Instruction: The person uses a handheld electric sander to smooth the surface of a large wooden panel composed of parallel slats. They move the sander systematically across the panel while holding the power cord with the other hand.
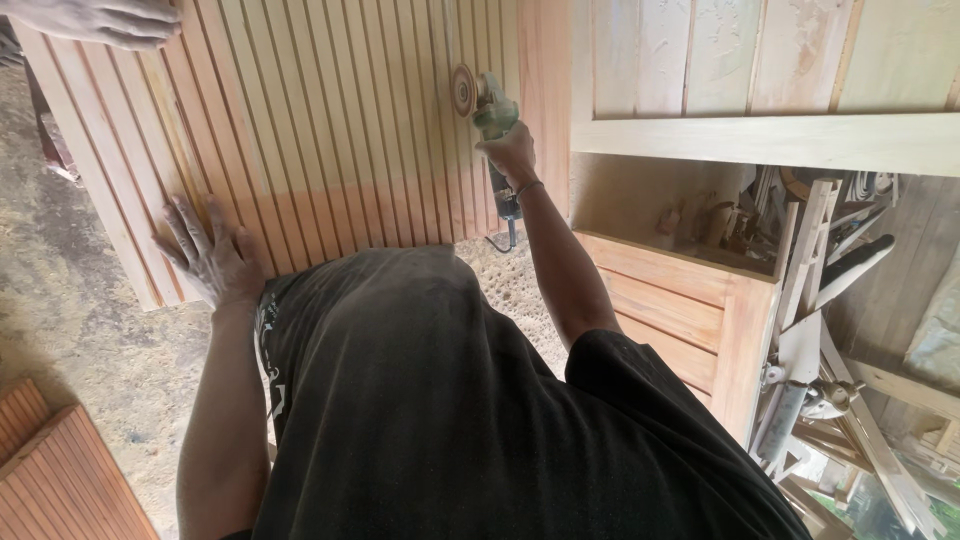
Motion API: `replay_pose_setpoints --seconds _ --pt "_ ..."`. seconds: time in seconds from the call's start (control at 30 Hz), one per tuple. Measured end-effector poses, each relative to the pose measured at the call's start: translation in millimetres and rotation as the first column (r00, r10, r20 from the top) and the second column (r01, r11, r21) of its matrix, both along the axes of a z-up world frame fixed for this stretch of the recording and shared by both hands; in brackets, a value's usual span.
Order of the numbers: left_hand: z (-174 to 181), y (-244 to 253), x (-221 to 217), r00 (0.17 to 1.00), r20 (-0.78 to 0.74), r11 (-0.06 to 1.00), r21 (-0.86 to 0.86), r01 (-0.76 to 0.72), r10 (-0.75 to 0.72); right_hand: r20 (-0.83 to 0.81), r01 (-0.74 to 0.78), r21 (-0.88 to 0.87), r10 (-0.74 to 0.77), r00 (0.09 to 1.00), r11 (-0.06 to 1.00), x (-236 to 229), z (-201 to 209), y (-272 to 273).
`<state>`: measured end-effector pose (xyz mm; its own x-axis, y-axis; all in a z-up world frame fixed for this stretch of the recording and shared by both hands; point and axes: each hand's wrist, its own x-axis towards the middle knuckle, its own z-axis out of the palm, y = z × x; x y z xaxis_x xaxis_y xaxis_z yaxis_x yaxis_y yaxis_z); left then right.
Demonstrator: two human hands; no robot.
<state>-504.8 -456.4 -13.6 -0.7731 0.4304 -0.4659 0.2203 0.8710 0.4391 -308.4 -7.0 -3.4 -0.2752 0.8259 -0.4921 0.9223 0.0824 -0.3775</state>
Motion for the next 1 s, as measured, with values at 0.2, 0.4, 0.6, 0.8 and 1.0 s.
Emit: replay_pose_setpoints --seconds 0.2,0.4,0.6,0.8,1.0 --pt "5 -2 3 1.000 0.002 1.000 -0.006 -0.009 0.009 0.011 -0.008 -0.018 0.008 1.000 1.000 0 1 -4" --pt "2 -2 3 1.000 -0.018 1.000 0.010 -0.009 0.009 0.063 -0.084 -0.089 0.090 0.994 0.992 14 5 -5" --pt "-2 -2 3 0.996 -0.087 0.999 0.050 0.008 -0.003 0.038 -0.158 -0.150 0.165 0.986 0.976 62 5 -28" --pt "-6 -5 4 0.992 -0.122 0.997 0.077 0.012 -0.003 0.070 -0.096 -0.276 0.120 0.990 0.956 125 8 -74" --pt "-15 -8 5 0.988 -0.157 0.994 0.103 0.024 -0.008 0.184 -0.100 -0.333 0.169 0.968 0.938 174 24 -113"
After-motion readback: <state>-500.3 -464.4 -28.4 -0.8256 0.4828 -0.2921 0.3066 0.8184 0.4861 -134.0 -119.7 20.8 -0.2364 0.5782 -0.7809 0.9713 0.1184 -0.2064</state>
